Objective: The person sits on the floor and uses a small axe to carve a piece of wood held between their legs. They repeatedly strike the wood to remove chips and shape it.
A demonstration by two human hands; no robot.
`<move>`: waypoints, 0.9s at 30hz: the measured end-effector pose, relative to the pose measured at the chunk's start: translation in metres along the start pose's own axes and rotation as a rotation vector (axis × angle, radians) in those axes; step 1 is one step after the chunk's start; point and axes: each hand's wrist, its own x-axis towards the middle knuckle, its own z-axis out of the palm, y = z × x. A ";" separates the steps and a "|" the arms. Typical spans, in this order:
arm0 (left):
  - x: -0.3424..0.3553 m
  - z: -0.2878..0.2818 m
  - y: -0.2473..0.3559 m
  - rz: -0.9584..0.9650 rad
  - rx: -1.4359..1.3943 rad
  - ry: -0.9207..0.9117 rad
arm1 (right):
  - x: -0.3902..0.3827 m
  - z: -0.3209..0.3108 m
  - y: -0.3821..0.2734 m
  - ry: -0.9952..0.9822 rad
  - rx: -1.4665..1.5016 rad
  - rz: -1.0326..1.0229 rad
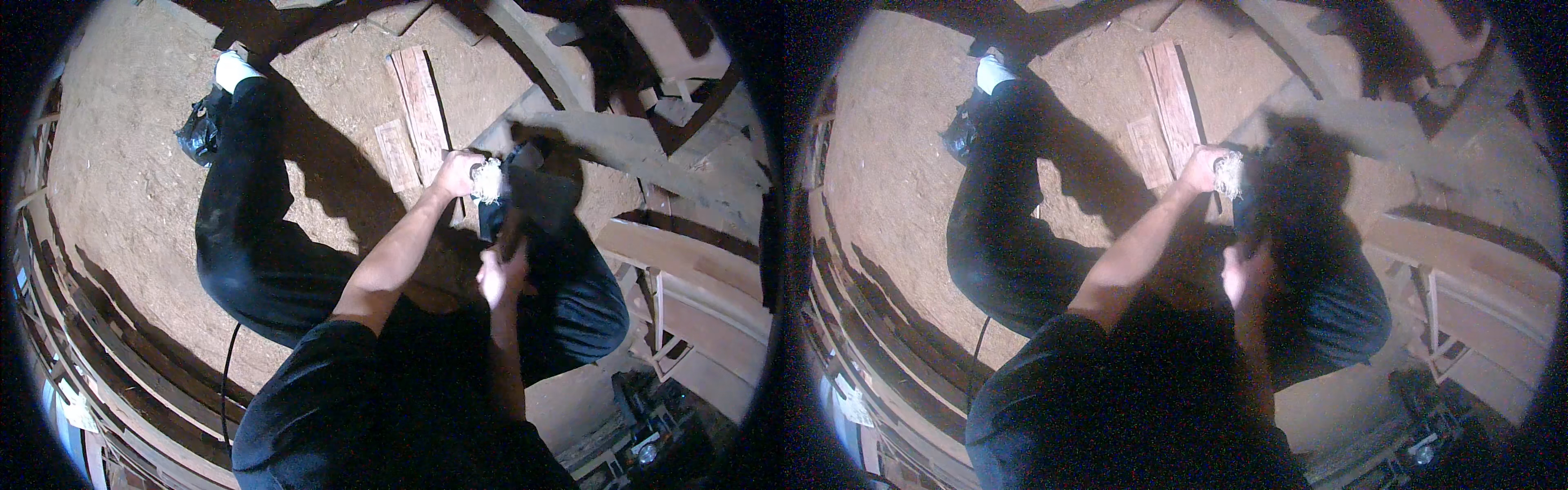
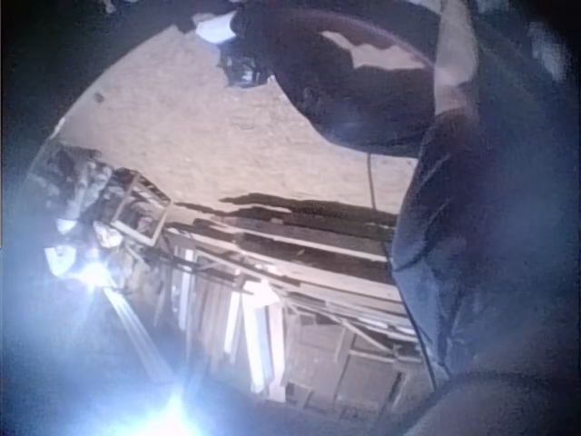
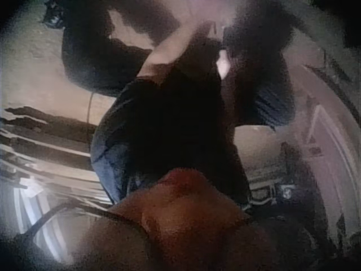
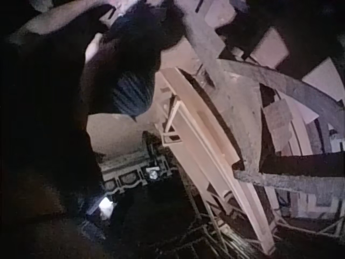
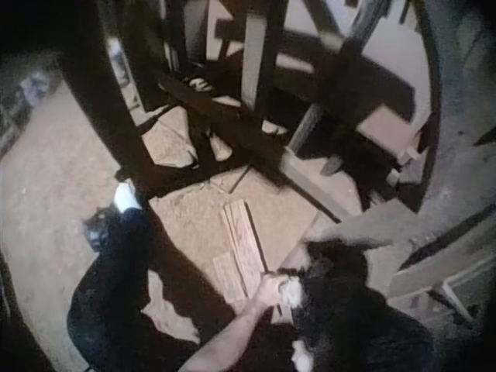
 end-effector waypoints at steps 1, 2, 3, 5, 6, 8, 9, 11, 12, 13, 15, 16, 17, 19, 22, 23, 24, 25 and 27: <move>0.000 -0.001 0.000 0.017 0.013 0.007 | 0.007 0.005 0.010 -0.040 -0.134 0.044; 0.001 -0.002 0.000 -0.003 -0.016 -0.008 | 0.003 0.009 0.008 -0.015 -0.078 0.037; 0.002 -0.004 0.002 -0.017 -0.008 -0.008 | 0.003 0.007 0.000 -0.028 -0.011 0.025; 0.003 -0.005 0.003 -0.048 0.000 -0.012 | -0.001 -0.002 -0.021 -0.047 0.121 0.007; 0.000 -0.005 0.004 -0.004 0.053 -0.032 | -0.007 -0.006 -0.023 -0.061 0.216 -0.094; -0.001 -0.006 0.007 0.001 0.063 -0.047 | -0.011 -0.007 -0.020 -0.011 0.238 -0.095; 0.001 -0.006 0.010 0.008 0.067 -0.055 | -0.013 -0.002 -0.013 0.007 0.282 -0.093; 0.002 -0.006 0.012 0.011 0.016 -0.018 | 0.003 0.000 0.028 -0.045 0.082 -0.023; 0.004 -0.005 0.012 0.017 -0.010 -0.002 | 0.001 0.003 0.026 -0.053 0.002 -0.027; 0.006 -0.004 0.012 0.018 -0.004 -0.006 | -0.001 0.004 0.021 -0.059 -0.078 -0.029; 0.003 -0.007 0.014 0.005 0.010 -0.013 | -0.003 -0.003 0.001 -0.087 0.015 -0.015; 0.002 -0.008 0.017 -0.047 0.028 -0.035 | -0.008 -0.007 -0.007 -0.096 0.059 0.002; 0.002 -0.008 0.016 -0.041 0.041 -0.049 | -0.012 -0.007 -0.016 -0.062 0.131 -0.039; 0.000 -0.008 0.013 -0.030 0.066 -0.075 | -0.020 -0.002 -0.026 0.005 0.276 -0.122; -0.001 -0.004 0.005 -0.029 0.070 -0.081 | -0.001 0.006 0.018 -0.020 0.001 -0.058; 0.000 -0.004 0.007 -0.033 0.075 -0.066 | 0.001 0.009 0.016 -0.052 -0.136 -0.061; 0.001 -0.006 0.007 -0.010 0.048 -0.077 | -0.002 0.007 0.013 -0.047 -0.006 -0.070; 0.005 -0.006 0.008 -0.012 0.059 -0.071 | 0.000 0.002 0.006 -0.058 0.049 -0.034; 0.001 -0.006 0.008 -0.037 0.083 -0.060 | -0.002 -0.007 -0.005 -0.089 0.154 0.055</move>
